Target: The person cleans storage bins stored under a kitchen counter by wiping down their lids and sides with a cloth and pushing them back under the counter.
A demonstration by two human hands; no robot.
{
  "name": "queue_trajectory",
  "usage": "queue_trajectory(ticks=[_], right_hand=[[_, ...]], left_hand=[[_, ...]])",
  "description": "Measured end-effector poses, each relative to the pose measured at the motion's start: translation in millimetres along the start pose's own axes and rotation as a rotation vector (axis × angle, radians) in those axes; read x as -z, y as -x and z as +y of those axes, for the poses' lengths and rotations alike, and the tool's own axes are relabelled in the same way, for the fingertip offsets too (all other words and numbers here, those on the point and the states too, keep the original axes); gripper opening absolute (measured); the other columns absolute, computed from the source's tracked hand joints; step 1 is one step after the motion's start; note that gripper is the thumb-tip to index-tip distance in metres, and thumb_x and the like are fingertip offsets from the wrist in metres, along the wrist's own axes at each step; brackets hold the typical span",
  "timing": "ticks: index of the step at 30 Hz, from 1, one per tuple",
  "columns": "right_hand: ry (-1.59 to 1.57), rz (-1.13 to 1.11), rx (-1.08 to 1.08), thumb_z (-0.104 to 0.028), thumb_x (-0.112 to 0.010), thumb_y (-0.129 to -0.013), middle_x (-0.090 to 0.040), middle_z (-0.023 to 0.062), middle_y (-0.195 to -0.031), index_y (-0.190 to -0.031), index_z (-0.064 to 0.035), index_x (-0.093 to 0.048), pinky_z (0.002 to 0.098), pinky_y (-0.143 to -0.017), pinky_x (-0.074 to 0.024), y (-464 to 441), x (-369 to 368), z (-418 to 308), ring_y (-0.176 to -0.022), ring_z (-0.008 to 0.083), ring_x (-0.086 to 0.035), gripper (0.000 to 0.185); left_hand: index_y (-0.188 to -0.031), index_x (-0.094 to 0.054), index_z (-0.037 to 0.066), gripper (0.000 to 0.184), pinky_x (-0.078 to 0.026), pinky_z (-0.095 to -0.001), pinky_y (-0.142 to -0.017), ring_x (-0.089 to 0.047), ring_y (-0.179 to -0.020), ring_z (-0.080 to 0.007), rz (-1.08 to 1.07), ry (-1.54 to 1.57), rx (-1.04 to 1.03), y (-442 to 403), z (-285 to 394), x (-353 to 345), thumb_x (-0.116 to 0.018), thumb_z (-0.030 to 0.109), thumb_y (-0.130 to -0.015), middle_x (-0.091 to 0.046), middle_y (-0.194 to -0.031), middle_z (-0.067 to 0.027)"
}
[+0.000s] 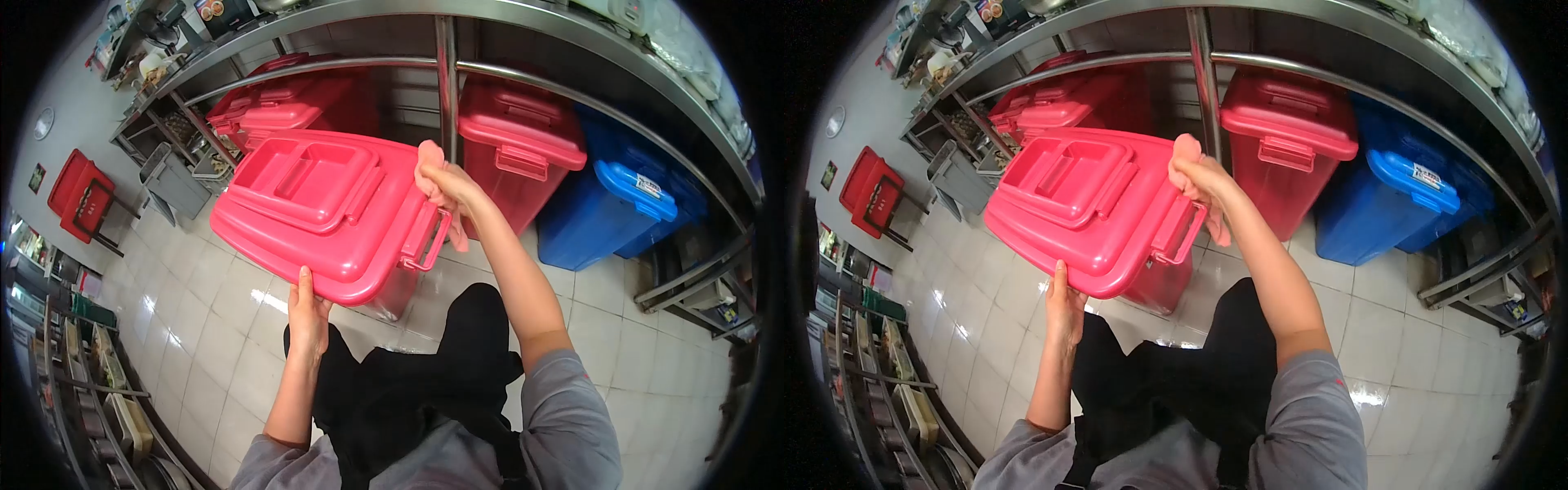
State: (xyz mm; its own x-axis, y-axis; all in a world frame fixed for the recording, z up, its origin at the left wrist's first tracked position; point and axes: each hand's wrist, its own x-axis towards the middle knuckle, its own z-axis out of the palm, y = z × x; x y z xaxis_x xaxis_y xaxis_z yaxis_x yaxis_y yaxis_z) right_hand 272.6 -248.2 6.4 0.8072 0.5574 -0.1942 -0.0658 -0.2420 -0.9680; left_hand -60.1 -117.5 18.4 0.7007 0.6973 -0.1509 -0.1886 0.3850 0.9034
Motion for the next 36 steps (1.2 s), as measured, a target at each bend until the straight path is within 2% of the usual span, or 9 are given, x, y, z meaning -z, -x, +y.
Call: queue_trajectory(ticks=[2,6,11,20,22,28,30,33,36], right_hand=[[0.061,0.231,0.158,-0.042,-0.066,-0.078,-0.066,0.0101,-0.078,-0.101,-0.001,-0.063,0.0407,-0.052,-0.0517,-13.3,-2.0,-2.1,-0.057,0.0247,-0.064,0.047],[-0.102,-0.035,-0.082,-0.04,-0.065,-0.081,-0.066,0.0095,-0.078,-0.107,-0.0079,-0.06,0.0415,-0.042,-0.0483,1.4,1.4,-32.2,-0.052,0.0243,-0.063,0.041],[-0.352,-0.084,-0.064,-0.042,-0.066,-0.091,-0.067,0.0109,-0.1,-0.128,0.0014,-0.054,0.0341,-0.064,-0.0547,3.7,5.1,-5.7,-0.08,0.0194,-0.065,0.059],[-0.682,0.019,-0.08,-0.034,-0.065,-0.095,-0.066,0.0105,-0.108,-0.127,0.0012,-0.051,0.0335,-0.068,-0.0566,131.8,-26.1,50.6,-0.088,0.0185,-0.067,0.049],[-0.646,0.086,-0.062,-0.028,-0.063,-0.096,-0.067,0.0106,-0.101,-0.119,0.0022,-0.056,0.0341,-0.06,-0.0561,176.3,-43.1,59.9,-0.079,0.0189,-0.068,0.038],[-0.512,-0.169,-0.206,-0.008,-0.065,-0.093,-0.066,0.0053,-0.081,-0.097,0.0014,-0.064,0.0277,-0.057,-0.0532,243.5,-77.3,31.3,-0.069,0.013,-0.065,0.01],[-0.362,-0.091,0.057,-0.008,-0.065,-0.094,-0.066,0.0032,-0.081,-0.095,0.0002,-0.064,0.0242,-0.056,-0.0506,243.0,-102.1,49.2,-0.067,0.01,-0.063,0.009],[-0.491,-0.181,-0.09,-0.009,-0.064,-0.095,-0.065,0.0015,-0.081,-0.092,-0.0013,-0.065,0.0238,-0.062,-0.0481,235.2,-128.5,31.9,-0.072,0.0065,-0.061,0.008],[-0.467,-0.051,0.042,-0.009,-0.062,-0.096,-0.064,0.0009,-0.082,-0.092,-0.0019,-0.064,0.0223,-0.063,-0.0468,208.2,-163.1,16.7,-0.075,0.0061,-0.06,0.008]], left_hand=[[-0.127,-0.047,0.002,0.039,-0.05,-0.039,-0.1,-0.061,-0.115,-0.0191,-0.023,0.007,-0.007,0.8,0.1,-0.1,-0.047,0.034,-0.106,-0.061,-0.127,-0.012],[-0.125,-0.048,0.001,0.038,-0.051,-0.0391,-0.097,-0.063,-0.111,-0.0185,-0.05,0.032,-0.02,3.4,0.6,-0.3,-0.047,0.034,-0.106,-0.062,-0.124,-0.012],[-0.125,-0.048,0.0,0.041,-0.051,-0.0392,-0.096,-0.063,-0.109,-0.0197,-0.038,0.015,-0.017,0.2,-1.7,2.0,-0.048,0.036,-0.106,-0.062,-0.122,-0.0138],[-0.133,-0.051,-0.009,0.065,-0.047,-0.037,-0.101,-0.061,-0.115,-0.0235,0.088,-0.288,-0.007,-17.5,23.3,69.8,-0.043,0.049,-0.104,-0.061,-0.127,-0.0193],[-0.138,-0.048,-0.01,0.073,-0.042,-0.0363,-0.106,-0.057,-0.123,-0.0259,0.066,-0.42,0.064,-28.5,49.1,81.9,-0.043,0.053,-0.103,-0.058,-0.134,-0.022],[-0.137,-0.05,-0.01,0.083,-0.041,-0.0352,-0.107,-0.056,-0.123,-0.0274,-0.11,-0.782,0.162,-115.4,94.2,107.3,-0.043,0.063,-0.098,-0.058,-0.135,-0.022],[-0.13,-0.058,-0.009,0.083,-0.042,-0.0345,-0.104,-0.06,-0.117,-0.0269,-0.123,-0.885,0.118,-145.9,105.3,95.5,-0.045,0.065,-0.096,-0.064,-0.127,-0.0214],[-0.122,-0.064,-0.009,0.084,-0.045,-0.035,-0.099,-0.064,-0.108,-0.0254,-0.173,-1.04,0.069,-212.4,109.4,89.6,-0.046,0.068,-0.094,-0.069,-0.115,-0.0193],[-0.119,-0.067,-0.005,0.08,-0.047,-0.0352,-0.095,-0.067,-0.104,-0.0263,-0.272,-1.076,0.023,-262.7,122.1,63.7,-0.049,0.068,-0.093,-0.07,-0.112,-0.0222]])
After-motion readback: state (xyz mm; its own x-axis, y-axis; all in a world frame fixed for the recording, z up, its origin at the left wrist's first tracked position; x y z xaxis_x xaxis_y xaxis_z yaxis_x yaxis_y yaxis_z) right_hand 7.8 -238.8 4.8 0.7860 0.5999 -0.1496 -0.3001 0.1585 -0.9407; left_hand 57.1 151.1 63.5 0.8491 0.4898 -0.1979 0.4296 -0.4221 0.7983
